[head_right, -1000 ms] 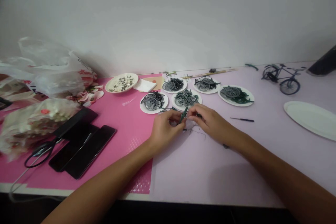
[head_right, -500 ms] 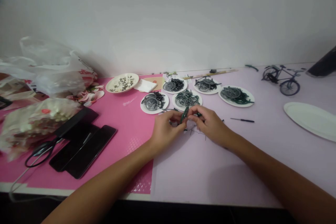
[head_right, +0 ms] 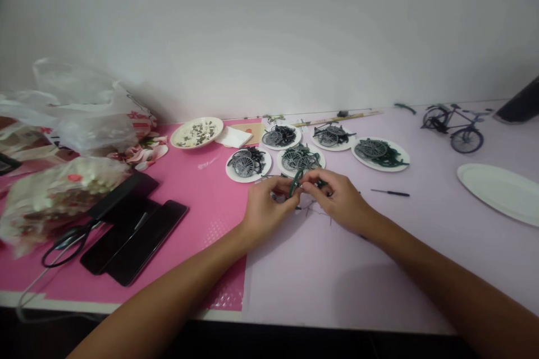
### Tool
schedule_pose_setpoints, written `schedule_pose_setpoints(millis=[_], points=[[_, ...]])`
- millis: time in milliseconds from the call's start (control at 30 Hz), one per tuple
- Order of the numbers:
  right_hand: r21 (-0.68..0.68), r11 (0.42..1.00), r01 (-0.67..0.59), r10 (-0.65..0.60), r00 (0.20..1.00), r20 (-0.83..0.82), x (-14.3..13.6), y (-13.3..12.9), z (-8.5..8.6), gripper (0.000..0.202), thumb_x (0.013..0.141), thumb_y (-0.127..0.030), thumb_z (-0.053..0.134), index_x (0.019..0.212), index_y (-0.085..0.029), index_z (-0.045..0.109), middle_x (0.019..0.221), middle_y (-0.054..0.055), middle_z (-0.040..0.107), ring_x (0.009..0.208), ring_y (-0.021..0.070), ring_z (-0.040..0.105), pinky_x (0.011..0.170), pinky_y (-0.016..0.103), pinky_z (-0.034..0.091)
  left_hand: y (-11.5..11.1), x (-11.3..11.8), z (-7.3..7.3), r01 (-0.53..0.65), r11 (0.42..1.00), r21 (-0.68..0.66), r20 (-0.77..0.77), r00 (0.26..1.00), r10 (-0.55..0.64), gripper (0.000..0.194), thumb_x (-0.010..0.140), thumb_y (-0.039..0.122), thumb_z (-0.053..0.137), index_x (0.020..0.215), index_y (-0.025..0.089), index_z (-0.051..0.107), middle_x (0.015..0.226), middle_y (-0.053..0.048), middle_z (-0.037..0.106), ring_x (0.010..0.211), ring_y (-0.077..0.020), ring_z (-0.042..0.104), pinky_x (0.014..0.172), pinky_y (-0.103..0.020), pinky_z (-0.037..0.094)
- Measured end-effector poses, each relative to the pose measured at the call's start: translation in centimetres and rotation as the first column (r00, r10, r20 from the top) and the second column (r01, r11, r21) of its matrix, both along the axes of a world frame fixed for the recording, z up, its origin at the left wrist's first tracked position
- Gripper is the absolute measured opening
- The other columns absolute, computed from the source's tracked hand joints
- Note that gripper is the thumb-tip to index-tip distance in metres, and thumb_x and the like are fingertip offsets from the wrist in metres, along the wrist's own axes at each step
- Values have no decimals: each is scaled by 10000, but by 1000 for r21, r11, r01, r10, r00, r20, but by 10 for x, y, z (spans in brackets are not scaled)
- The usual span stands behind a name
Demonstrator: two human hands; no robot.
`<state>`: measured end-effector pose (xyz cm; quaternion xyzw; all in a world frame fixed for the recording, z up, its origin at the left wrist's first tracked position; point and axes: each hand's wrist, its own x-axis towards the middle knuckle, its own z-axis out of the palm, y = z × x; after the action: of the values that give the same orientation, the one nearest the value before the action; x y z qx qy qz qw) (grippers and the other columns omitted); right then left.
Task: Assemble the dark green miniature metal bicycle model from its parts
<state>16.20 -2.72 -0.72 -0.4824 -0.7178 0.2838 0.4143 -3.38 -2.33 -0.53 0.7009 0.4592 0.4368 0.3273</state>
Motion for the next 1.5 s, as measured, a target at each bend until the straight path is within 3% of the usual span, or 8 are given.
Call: schedule_pose_setpoints(millis=[433, 867, 1100, 1500], points=[[201, 978, 54, -76, 992, 100, 2, -3, 2, 142, 936, -386, 726, 957, -268, 799, 953, 36, 803, 789, 212, 731, 671, 314, 594, 0, -1, 1, 22, 1000, 19, 85, 996, -24, 185, 831, 130, 752, 1003, 171, 804, 866, -42, 818, 755, -162, 759, 744, -254, 603], [397, 918, 2, -68, 986, 153, 0, -6, 7, 56, 926, -253, 700, 921, -252, 755, 852, 25, 782, 620, 171, 648, 580, 307, 536, -1, 0, 2, 62, 997, -50, 116, 992, -55, 211, 823, 112, 748, 1020, 160, 807, 902, -62, 826, 790, -187, 782, 746, -262, 621], [387, 922, 5, -57, 991, 122, -3, -6, 9, 56, 920, -245, 692, 922, -246, 748, 845, 30, 773, 601, 161, 616, 548, 299, 517, -2, 0, 4, 72, 996, -45, 123, 990, -66, 213, 815, 95, 747, 1009, 160, 806, 862, -49, 820, 761, -178, 778, 729, -259, 619], [280, 956, 90, -121, 988, 96, -5, -9, 9, 129, 906, -375, 690, 902, -266, 759, 858, 49, 779, 600, 193, 622, 564, 352, 531, -3, 0, 4, 72, 996, -58, 131, 989, -64, 208, 818, 98, 750, 1009, 164, 800, 892, -58, 826, 800, -191, 788, 743, -269, 635]])
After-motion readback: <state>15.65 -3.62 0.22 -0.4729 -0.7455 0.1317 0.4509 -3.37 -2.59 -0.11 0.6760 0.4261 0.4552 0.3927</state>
